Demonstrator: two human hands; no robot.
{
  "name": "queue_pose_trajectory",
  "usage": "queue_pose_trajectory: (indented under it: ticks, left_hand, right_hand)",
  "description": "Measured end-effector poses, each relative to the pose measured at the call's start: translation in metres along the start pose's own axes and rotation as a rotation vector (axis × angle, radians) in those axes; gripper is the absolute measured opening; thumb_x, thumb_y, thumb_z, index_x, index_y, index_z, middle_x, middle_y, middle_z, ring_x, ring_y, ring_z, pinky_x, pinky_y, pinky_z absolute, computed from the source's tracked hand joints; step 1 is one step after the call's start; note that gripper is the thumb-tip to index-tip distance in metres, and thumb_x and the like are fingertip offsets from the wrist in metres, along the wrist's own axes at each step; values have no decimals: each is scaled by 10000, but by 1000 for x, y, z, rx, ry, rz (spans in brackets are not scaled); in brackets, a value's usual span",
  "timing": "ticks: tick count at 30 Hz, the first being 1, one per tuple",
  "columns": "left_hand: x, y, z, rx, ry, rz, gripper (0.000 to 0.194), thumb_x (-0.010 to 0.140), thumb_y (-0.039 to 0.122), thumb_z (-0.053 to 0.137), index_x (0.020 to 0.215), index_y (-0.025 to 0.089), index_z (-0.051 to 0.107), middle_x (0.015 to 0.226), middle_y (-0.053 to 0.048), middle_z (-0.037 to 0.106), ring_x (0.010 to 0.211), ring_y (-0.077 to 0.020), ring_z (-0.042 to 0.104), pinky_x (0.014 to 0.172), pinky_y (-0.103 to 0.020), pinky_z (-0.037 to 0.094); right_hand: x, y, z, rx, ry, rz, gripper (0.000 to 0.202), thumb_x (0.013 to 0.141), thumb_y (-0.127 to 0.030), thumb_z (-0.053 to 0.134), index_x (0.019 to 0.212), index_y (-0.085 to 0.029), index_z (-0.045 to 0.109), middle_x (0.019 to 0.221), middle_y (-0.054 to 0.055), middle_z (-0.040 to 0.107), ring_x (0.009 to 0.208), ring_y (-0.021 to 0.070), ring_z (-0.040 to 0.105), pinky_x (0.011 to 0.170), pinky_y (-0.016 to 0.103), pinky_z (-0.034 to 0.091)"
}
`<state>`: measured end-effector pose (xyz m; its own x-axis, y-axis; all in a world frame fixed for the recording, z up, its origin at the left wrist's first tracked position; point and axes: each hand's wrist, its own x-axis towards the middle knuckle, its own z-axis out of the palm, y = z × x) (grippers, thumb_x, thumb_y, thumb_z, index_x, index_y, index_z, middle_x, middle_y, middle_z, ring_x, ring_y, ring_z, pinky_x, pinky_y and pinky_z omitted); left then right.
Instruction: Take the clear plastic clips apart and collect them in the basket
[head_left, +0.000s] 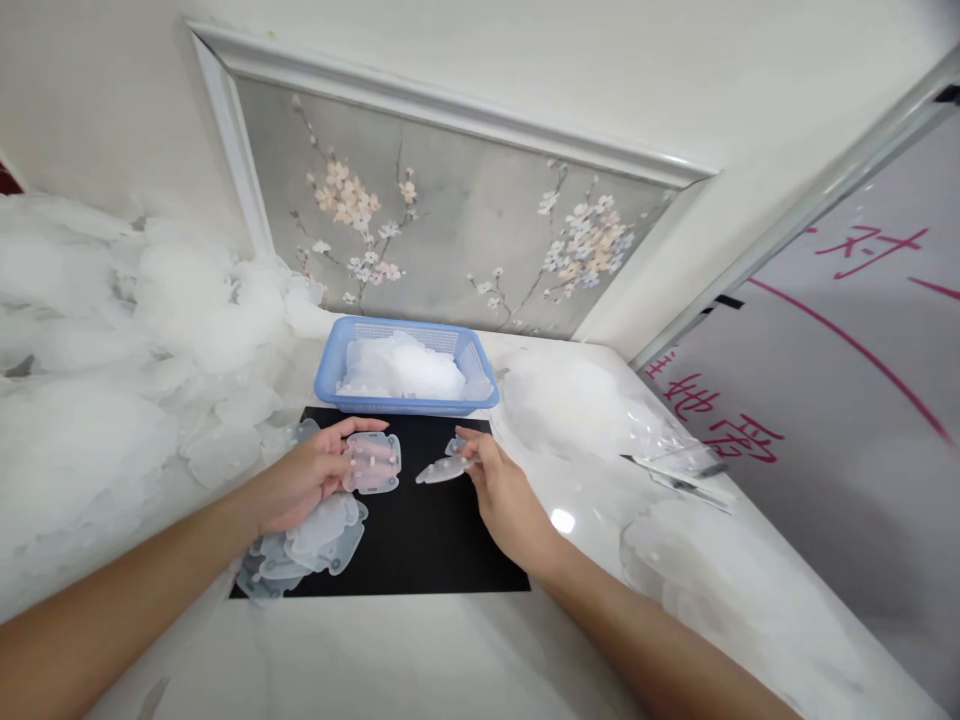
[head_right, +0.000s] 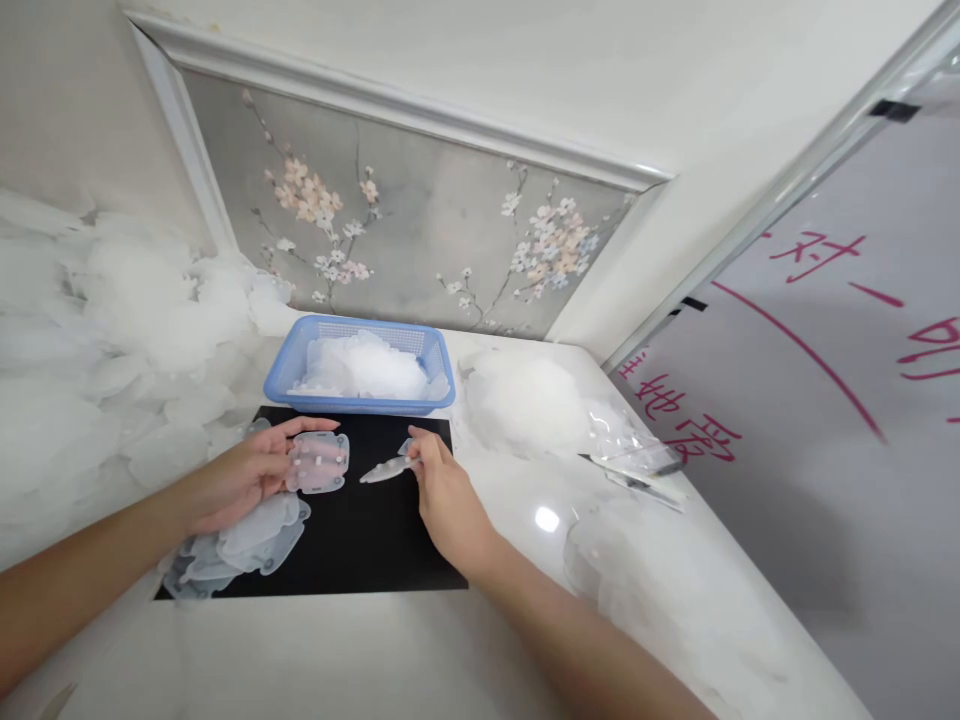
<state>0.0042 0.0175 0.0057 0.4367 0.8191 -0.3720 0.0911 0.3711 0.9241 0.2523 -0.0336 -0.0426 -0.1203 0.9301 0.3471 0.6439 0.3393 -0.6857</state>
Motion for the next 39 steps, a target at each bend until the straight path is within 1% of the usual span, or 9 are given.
queue_pose_trajectory:
  ticks: [5, 8, 10, 12, 15, 19, 22, 28, 39]
  left_hand:
    - [-1, 0, -1, -28, 0, -62, 664, 620, 107, 574, 1270, 242, 542, 1149, -54, 715, 1129, -282, 686, 907, -381, 496]
    - [-1, -2, -2, -31, -15, -49, 732, 556, 74, 518, 1268, 240, 542, 1130, -56, 711, 1136, -296, 679, 917, -410, 503]
    - [-1, -3, -2, -59, -42, -50, 791, 494, 59, 473, 1260, 245, 539, 1123, -44, 713, 1137, -289, 679, 951, -413, 500]
    - [-1, -3, -3, -93, -74, -54, 838, 446, 51, 445, 1255, 252, 531, 1120, -26, 714, 1140, -277, 678, 999, -412, 486]
    - [-2, -2, -4, -125, -107, -57, 841, 438, 40, 450, 1246, 260, 526, 1104, -14, 718, 1127, -271, 683, 1047, -433, 468]
    - [-1, -3, -4, -145, -145, -56, 818, 455, 27, 472, 1236, 263, 530, 1099, -17, 722, 1106, -266, 687, 1041, -447, 480]
    - [-1, -3, -5, -113, -139, -47, 791, 490, 26, 509, 1243, 265, 530, 1118, -30, 714, 1123, -267, 672, 1023, -445, 482]
    - [-1, -2, -4, -90, -125, -63, 700, 611, 93, 669, 1274, 262, 525, 1225, -76, 674, 1160, -276, 642, 997, -413, 468]
    - [1, 0, -4, -49, -105, -89, 812, 534, 54, 555, 1321, 247, 490, 1179, -49, 684, 1128, -252, 636, 874, -331, 472]
  right_hand:
    - [9, 21, -52, -353, -46, 69, 241, 886, -99, 355, 1031, -240, 486, 850, 69, 701, 720, 238, 684, 608, 327, 486]
    - [16, 28, -88, -582, -48, 72, 202, 850, -97, 396, 883, -245, 529, 889, 93, 709, 723, 257, 656, 515, 310, 410]
    - [19, 24, -98, -537, 0, 4, 182, 875, -135, 420, 835, -255, 551, 981, 95, 733, 798, 268, 655, 553, 334, 442]
    - [20, 13, -94, -373, 44, -87, 173, 904, -183, 461, 816, -266, 584, 1050, 70, 749, 868, 265, 647, 637, 368, 489]
    - [18, 0, -63, -89, 63, -149, 202, 894, -180, 510, 766, -271, 637, 1131, 45, 744, 949, 259, 630, 712, 395, 510]
    - [13, 3, -15, 292, -48, -14, 229, 839, -114, 491, 708, -243, 628, 1210, 61, 705, 1057, 240, 657, 782, 385, 520]
    - [11, 12, 3, 419, -103, 74, 181, 842, -136, 509, 704, -228, 582, 1183, 70, 704, 1095, 229, 657, 900, 398, 499]
    - [8, 17, 6, 554, -143, 179, 85, 865, -204, 519, 795, -223, 565, 1172, 92, 694, 1011, 225, 683, 868, 396, 518]
    - [9, 21, 8, 632, -154, 234, 59, 864, -261, 579, 900, -225, 610, 1196, 89, 677, 1037, 216, 692, 922, 388, 514]
